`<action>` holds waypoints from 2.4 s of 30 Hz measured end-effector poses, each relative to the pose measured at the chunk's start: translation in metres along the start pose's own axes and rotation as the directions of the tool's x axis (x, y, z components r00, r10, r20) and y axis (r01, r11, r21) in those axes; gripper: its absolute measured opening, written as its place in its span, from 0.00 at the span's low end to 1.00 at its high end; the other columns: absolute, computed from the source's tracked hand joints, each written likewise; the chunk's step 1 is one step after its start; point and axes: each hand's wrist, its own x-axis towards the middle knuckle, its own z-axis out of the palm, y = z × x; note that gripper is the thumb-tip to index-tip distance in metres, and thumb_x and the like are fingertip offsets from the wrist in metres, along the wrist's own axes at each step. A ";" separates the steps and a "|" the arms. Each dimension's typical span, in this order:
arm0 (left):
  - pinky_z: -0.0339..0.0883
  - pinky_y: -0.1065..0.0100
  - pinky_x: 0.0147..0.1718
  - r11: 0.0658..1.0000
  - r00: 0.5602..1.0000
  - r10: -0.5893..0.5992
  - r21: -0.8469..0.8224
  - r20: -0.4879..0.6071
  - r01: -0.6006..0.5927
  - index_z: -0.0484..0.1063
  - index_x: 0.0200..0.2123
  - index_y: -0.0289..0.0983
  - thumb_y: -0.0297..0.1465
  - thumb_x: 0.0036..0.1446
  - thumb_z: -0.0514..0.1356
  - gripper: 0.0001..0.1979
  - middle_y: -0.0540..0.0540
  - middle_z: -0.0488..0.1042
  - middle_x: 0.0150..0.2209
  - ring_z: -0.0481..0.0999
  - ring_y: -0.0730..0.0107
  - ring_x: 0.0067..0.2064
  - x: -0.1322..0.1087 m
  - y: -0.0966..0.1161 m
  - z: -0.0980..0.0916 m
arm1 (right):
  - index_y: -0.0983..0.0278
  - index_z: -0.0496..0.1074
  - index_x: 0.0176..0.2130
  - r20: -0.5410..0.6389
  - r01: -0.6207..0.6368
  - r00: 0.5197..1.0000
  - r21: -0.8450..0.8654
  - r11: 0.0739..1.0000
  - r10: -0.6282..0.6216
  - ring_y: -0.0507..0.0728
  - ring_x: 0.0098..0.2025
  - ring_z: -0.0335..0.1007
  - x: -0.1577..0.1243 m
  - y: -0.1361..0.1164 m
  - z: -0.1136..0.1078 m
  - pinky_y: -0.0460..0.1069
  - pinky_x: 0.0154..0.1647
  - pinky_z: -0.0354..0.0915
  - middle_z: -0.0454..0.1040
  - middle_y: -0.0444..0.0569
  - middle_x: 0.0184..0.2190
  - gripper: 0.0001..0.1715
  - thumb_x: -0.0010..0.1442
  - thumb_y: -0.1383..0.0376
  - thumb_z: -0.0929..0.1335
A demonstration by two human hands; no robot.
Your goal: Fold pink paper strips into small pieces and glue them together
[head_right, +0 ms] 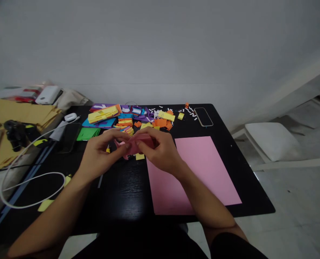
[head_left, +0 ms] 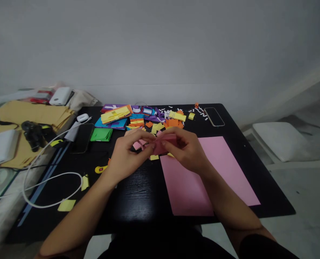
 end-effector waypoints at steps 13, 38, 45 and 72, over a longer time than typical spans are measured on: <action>0.74 0.57 0.45 0.990 0.988 0.139 0.045 -0.072 -0.136 0.81 0.34 0.42 0.27 0.61 0.67 0.05 0.51 0.83 0.29 0.79 0.66 0.32 0.000 0.003 -0.003 | 0.59 0.80 0.45 0.045 -0.145 0.989 0.245 0.959 0.138 0.57 0.40 0.83 0.001 -0.003 -0.001 0.52 0.40 0.82 0.84 0.48 0.41 0.17 0.60 0.54 0.78; 0.74 0.71 0.33 0.935 0.971 -0.232 -0.265 0.049 0.237 0.81 0.37 0.39 0.33 0.58 0.72 0.06 0.50 0.83 0.30 0.81 0.71 0.31 0.005 -0.003 -0.010 | 0.58 0.77 0.54 0.009 -0.087 0.996 0.227 0.970 0.087 0.59 0.49 0.82 -0.001 -0.003 0.000 0.55 0.51 0.79 0.83 0.51 0.48 0.27 0.61 0.50 0.79; 0.74 0.73 0.30 0.872 0.952 -0.299 -0.384 0.072 0.303 0.79 0.35 0.37 0.32 0.54 0.74 0.08 0.52 0.80 0.27 0.78 0.74 0.27 0.005 0.000 -0.006 | 0.60 0.82 0.39 -0.004 -0.142 0.989 0.212 0.967 0.146 0.56 0.39 0.82 0.001 0.006 0.004 0.54 0.45 0.80 0.84 0.47 0.37 0.13 0.58 0.57 0.80; 0.76 0.71 0.34 0.980 0.998 0.064 -0.189 0.003 -0.062 0.82 0.39 0.40 0.22 0.63 0.63 0.10 0.49 0.86 0.37 0.82 0.72 0.33 -0.001 -0.002 -0.008 | 0.56 0.85 0.41 -0.036 0.039 0.999 0.205 0.978 -0.032 0.55 0.43 0.82 -0.007 -0.006 0.006 0.50 0.45 0.79 0.84 0.46 0.39 0.07 0.64 0.67 0.74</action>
